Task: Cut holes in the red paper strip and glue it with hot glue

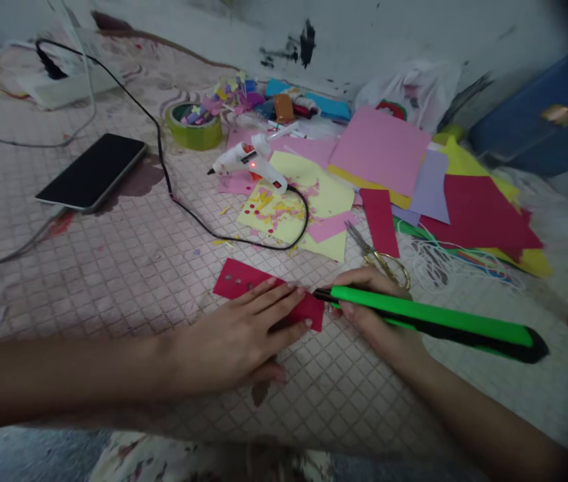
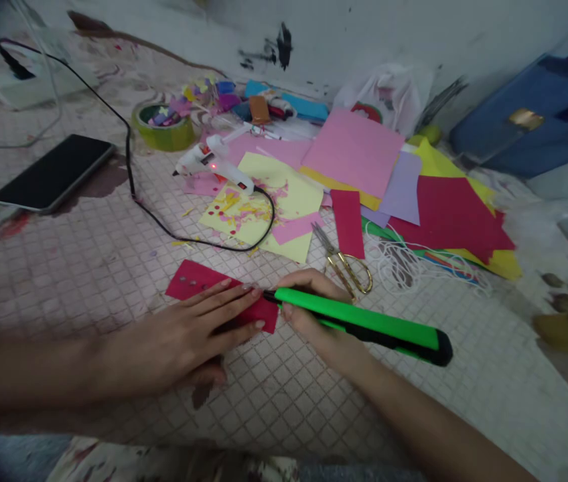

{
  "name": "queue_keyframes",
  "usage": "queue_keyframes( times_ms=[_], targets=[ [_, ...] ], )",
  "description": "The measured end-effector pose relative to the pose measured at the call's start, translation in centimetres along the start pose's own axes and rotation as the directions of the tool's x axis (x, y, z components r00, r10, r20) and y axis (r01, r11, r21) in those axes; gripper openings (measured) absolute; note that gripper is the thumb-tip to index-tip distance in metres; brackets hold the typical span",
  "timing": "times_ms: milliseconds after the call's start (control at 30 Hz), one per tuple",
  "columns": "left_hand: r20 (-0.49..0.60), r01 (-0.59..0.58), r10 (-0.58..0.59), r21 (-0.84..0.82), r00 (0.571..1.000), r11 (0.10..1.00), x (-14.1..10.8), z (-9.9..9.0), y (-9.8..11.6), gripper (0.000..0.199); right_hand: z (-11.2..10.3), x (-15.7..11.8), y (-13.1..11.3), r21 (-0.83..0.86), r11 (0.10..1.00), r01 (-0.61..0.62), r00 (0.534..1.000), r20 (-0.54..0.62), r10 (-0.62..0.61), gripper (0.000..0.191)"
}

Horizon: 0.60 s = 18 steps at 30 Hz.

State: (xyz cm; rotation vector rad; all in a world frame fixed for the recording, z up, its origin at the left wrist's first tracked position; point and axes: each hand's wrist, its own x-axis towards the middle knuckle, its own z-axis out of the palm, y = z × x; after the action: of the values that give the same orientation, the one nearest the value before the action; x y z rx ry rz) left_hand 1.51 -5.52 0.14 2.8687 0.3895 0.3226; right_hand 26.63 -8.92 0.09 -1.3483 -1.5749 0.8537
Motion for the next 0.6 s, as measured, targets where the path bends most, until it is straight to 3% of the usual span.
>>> queue_keyframes(
  times_ms=[100, 200, 600],
  targets=[
    [0.034, 0.005, -0.005, -0.003, 0.999, 1.000, -0.5, 0.2, 0.1, 0.066, 0.1, 0.0, -0.7, -0.047, 0.992, 0.118, 0.993, -0.012, -0.119, 0.010],
    [0.041, 0.010, -0.010, -0.005, 0.999, 1.000, -0.7, 0.2, 0.1, 0.069, 0.1, 0.1, -1.5, -0.109, 0.982, 0.154, 0.985, 0.095, -0.144, 0.016],
    [0.004, -0.002, 0.003, -0.104, 1.000, 0.995, -0.5, 0.4, -0.1, 0.069, -0.1, 0.5, -1.5, -0.138, 0.980, 0.141, 0.986, 0.106, -0.127, 0.021]
  ],
)
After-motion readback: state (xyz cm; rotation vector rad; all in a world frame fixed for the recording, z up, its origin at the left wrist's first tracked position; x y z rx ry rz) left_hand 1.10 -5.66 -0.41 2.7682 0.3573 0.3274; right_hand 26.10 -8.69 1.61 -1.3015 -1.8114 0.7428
